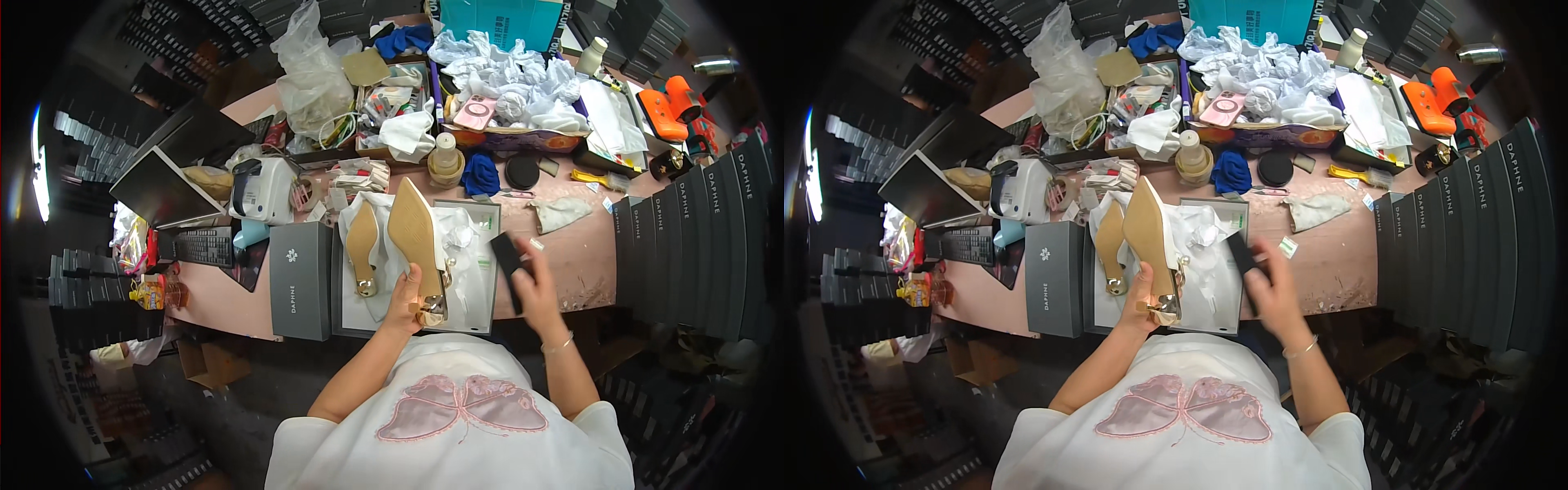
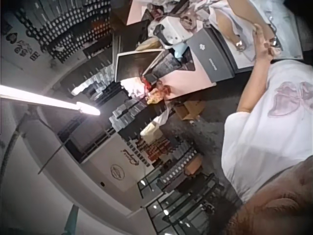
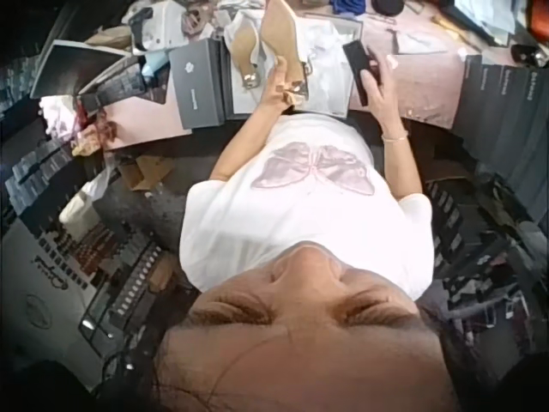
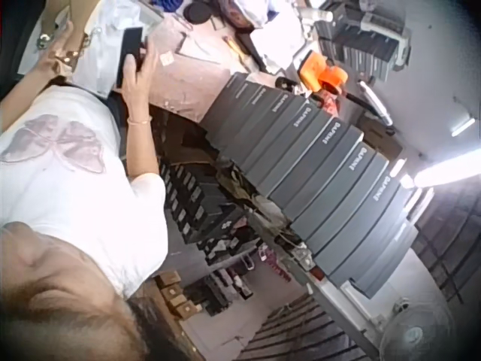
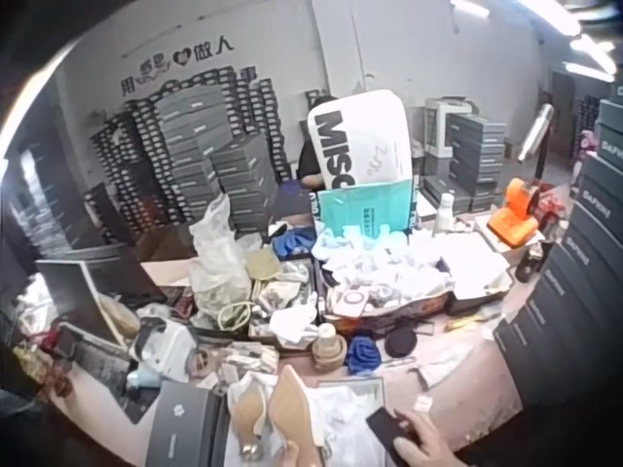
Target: Packing a pair of high-heeled shoes into a box with protective tissue paper.
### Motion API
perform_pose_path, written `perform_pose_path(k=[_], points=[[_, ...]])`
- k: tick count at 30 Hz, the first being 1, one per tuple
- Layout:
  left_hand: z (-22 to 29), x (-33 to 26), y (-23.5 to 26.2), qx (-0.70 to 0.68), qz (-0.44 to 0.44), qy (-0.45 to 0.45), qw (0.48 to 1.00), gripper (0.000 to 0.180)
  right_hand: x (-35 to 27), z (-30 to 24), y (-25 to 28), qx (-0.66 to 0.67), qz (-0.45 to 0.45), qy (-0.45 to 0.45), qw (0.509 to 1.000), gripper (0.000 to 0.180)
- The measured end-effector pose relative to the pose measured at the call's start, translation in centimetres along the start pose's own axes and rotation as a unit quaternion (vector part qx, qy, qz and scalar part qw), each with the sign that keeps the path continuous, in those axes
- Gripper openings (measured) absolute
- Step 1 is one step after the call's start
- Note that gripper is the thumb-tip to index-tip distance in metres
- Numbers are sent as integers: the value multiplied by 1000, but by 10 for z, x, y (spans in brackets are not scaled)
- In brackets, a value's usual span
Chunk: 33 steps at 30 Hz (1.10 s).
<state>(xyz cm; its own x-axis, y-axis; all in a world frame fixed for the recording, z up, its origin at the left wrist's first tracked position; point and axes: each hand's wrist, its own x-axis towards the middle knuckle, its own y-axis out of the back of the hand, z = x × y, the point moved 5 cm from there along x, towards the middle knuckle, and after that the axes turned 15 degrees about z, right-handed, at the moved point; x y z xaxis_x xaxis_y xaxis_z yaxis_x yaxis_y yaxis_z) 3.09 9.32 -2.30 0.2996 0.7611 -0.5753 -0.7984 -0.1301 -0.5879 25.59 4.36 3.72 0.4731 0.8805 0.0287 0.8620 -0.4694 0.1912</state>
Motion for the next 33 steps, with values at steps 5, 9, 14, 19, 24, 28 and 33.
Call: perform_pose_path(k=[5, 9, 14, 19, 24, 28, 33], points=[[12, 6, -20, -37, 36, -38, 998, 54, -51, -69, -82, -136, -87, 212, 964, 41], [58, 19, -27, -87, 56, -71, 992, 51, -89, -47, -91, -94, -230, 171, 953, 40], [63, 11, -31, -38, 3, -95, 995, 53, -31, -118, -77, -87, -9, 309, 947, 47], [72, 9, -17, -100, 90, -55, 989, 40, -72, -50, -103, -157, -183, 195, 951, 38], [78, 17, -2, -25, 116, -117, 986, 37, -58, -67, -77, -56, -99, 193, 975, 43], [70, 7, 0, -50, 161, -125, 978, 42, -39, -99, -83, -72, -44, 273, 958, 47], [59, -5, 1, -54, 173, -91, 979, 44, -63, -76, -135, -196, -108, 305, 926, 45]])
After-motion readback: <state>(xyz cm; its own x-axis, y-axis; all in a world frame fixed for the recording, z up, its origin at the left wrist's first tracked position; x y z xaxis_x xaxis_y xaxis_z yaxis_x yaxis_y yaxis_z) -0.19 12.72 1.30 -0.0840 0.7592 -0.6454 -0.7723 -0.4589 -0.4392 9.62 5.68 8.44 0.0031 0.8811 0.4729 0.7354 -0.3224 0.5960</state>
